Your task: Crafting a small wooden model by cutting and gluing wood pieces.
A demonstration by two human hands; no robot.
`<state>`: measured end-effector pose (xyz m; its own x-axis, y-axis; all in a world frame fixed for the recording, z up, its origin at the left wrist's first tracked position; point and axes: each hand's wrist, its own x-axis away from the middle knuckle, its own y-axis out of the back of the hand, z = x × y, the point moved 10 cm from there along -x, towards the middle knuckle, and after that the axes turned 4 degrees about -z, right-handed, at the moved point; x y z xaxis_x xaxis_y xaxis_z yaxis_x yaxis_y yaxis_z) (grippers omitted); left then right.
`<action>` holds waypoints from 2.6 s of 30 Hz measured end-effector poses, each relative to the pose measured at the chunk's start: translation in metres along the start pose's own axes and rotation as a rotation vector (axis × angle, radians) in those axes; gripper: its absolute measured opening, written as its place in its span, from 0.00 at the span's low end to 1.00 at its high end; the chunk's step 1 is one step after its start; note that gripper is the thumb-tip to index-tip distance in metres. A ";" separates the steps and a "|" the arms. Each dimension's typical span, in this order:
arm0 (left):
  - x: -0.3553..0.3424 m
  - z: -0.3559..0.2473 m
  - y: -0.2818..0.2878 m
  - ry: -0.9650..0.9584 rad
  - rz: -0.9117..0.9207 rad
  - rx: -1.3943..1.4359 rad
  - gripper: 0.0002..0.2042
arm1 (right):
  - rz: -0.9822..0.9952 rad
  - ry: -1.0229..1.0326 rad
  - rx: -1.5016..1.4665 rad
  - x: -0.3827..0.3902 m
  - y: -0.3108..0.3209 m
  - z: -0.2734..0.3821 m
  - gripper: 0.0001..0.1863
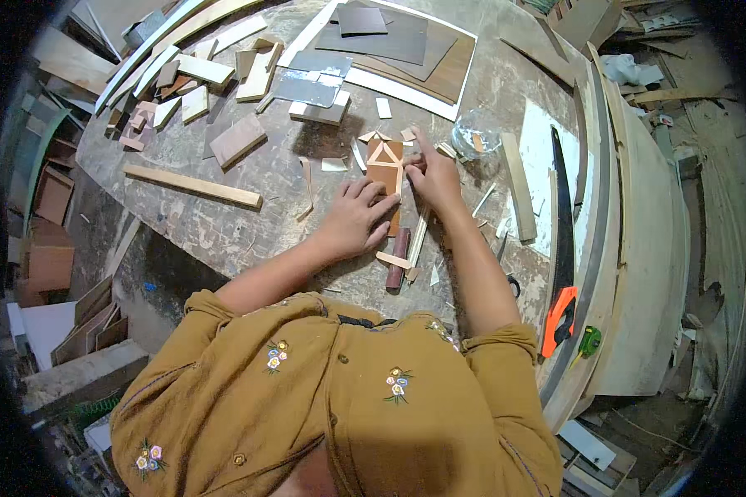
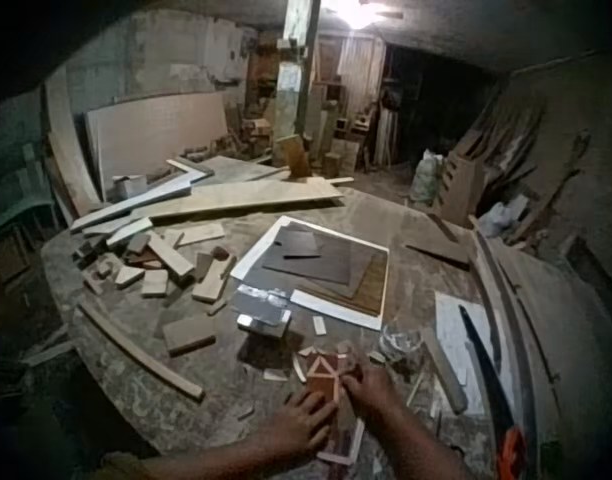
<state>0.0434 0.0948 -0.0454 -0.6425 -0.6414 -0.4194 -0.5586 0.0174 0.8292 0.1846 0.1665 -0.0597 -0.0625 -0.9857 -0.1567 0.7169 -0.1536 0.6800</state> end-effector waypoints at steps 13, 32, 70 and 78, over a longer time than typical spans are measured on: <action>-0.001 0.001 -0.005 -0.002 0.034 -0.006 0.24 | -0.032 -0.102 0.053 -0.002 -0.004 -0.007 0.40; 0.000 0.002 -0.003 0.001 0.023 0.001 0.24 | -0.061 -0.094 -0.048 0.001 -0.005 -0.013 0.43; 0.025 0.075 -0.015 0.856 -0.161 1.269 0.06 | -0.030 -0.439 -0.799 0.082 -0.034 0.034 0.36; -0.001 0.105 -0.023 0.683 0.006 0.638 0.11 | -0.181 -0.331 -0.572 0.069 -0.006 0.010 0.34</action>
<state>0.0019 0.1753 -0.1023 -0.3121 -0.9481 0.0602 -0.8686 0.3104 0.3863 0.1687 0.0991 -0.0673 -0.3595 -0.9314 0.0573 0.9235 -0.3464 0.1645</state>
